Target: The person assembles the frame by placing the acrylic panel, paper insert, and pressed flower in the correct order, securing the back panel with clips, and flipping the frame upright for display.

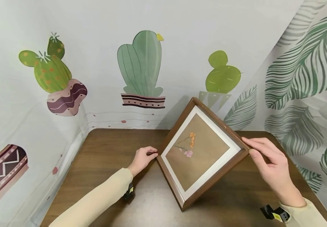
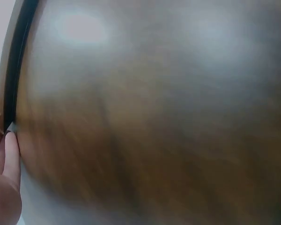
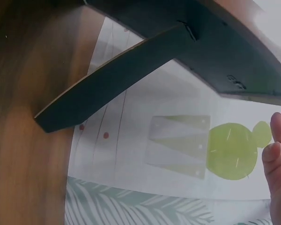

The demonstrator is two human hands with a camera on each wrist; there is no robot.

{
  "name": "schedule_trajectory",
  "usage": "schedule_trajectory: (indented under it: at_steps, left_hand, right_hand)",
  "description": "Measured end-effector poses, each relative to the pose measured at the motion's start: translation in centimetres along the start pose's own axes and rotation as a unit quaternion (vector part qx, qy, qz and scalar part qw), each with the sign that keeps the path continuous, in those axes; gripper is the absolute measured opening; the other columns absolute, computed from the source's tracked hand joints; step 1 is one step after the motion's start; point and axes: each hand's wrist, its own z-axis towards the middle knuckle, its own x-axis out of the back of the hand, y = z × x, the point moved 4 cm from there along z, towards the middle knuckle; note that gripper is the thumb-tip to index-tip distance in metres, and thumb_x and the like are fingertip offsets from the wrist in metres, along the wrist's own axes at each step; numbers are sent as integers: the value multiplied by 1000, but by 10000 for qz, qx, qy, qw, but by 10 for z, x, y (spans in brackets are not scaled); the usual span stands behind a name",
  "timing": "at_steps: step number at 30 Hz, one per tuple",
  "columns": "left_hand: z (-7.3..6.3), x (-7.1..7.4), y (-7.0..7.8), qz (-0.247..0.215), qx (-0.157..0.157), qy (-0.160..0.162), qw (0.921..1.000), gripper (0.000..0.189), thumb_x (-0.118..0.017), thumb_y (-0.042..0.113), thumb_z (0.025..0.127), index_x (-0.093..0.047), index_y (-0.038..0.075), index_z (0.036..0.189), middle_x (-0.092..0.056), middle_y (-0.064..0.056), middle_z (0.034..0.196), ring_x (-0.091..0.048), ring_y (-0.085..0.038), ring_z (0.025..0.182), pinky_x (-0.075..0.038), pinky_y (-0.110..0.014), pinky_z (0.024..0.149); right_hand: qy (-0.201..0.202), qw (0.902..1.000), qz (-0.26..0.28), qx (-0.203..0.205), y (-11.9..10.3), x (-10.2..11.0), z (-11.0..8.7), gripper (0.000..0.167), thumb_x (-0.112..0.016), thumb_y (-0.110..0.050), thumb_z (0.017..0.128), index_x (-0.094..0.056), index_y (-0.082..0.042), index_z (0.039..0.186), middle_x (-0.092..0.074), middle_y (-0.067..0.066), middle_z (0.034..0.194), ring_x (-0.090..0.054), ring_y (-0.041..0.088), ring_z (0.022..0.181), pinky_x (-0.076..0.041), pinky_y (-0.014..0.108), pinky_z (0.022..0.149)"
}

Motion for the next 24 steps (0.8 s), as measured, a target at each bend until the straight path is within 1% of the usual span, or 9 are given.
schedule_trajectory:
  at_steps: [3, 5, 8, 10, 13, 15, 17, 21, 24]
  left_hand:
    - [-10, 5, -2, 49, -66, -105, 9999, 6, -77, 6, 93, -80, 8, 98, -79, -5, 105, -75, -24, 100, -59, -38, 89]
    - [-18, 8, -2, -27, -112, -203, 9997, 4, -77, 5, 93, -80, 7, 95, -79, -6, 109, -74, -25, 103, -59, -36, 89]
    - [-27, 8, -1, -366, -32, -413, 9985, 4, -76, 5, 93, -77, 3, 97, -78, -10, 114, -74, -28, 107, -59, -35, 91]
    - [-28, 7, 1, -634, 17, -483, 9968, 10, -75, 4, 95, -73, 1, 104, -77, -14, 115, -73, -31, 108, -59, -36, 92]
    - [-23, 4, 1, -824, -13, -401, 9958, 21, -73, 2, 96, -70, 0, 117, -76, -17, 117, -72, -32, 111, -59, -37, 94]
    - [-15, 4, 2, -760, -110, -354, 9964, 28, -72, 2, 96, -71, -2, 124, -75, -18, 120, -71, -32, 113, -59, -39, 94]
    - [-8, 4, 4, -633, -198, -416, 9969, 32, -72, 4, 97, -71, -4, 128, -73, -19, 124, -70, -33, 115, -58, -41, 95]
    - [2, 1, 8, -448, -279, -851, 9950, 35, -71, 9, 99, -69, -8, 129, -70, -23, 128, -68, -37, 119, -55, -47, 100]
    - [5, 1, 8, -479, -226, -1148, 9920, 36, -70, 10, 100, -67, -11, 128, -69, -25, 128, -66, -39, 120, -53, -49, 103]
  right_hand:
    - [131, 9998, -74, -98, 2, 2, 1, 25, -64, -1, 101, -69, 21, 111, -71, 3, 102, -61, 6, 91, -44, 12, 80]
    - [139, 9997, -132, -143, 3, 2, 2, 23, -62, 2, 101, -69, 21, 112, -70, 2, 99, -59, 5, 87, -44, 11, 79]
    - [115, 9997, -143, -181, 3, 2, 3, 23, -60, 3, 101, -69, 21, 112, -69, 2, 97, -59, 6, 86, -44, 11, 79]
    - [91, 9995, -177, -224, 2, 2, 4, 23, -59, 3, 102, -69, 21, 113, -68, 2, 97, -58, 7, 85, -44, 11, 77]
    - [89, 9995, -161, -265, 2, 3, 3, 23, -58, 5, 101, -68, 21, 113, -67, 3, 96, -58, 7, 84, -44, 11, 76]
    - [53, 9994, -163, -285, 2, 2, 3, 22, -58, 5, 101, -68, 21, 113, -67, 3, 96, -58, 7, 84, -44, 12, 76]
    - [12, 9995, -121, -282, 2, 1, 4, 22, -59, 5, 101, -68, 21, 113, -68, 4, 98, -58, 7, 84, -45, 12, 76]
    - [-24, 9994, -177, -284, 5, 1, 3, 22, -59, 5, 101, -68, 20, 114, -67, 4, 98, -58, 7, 84, -45, 12, 77]
    - [8, 9980, -398, -500, 16, 6, -3, 22, -58, 9, 99, -69, 17, 116, -66, 2, 95, -58, 5, 83, -45, 12, 74]
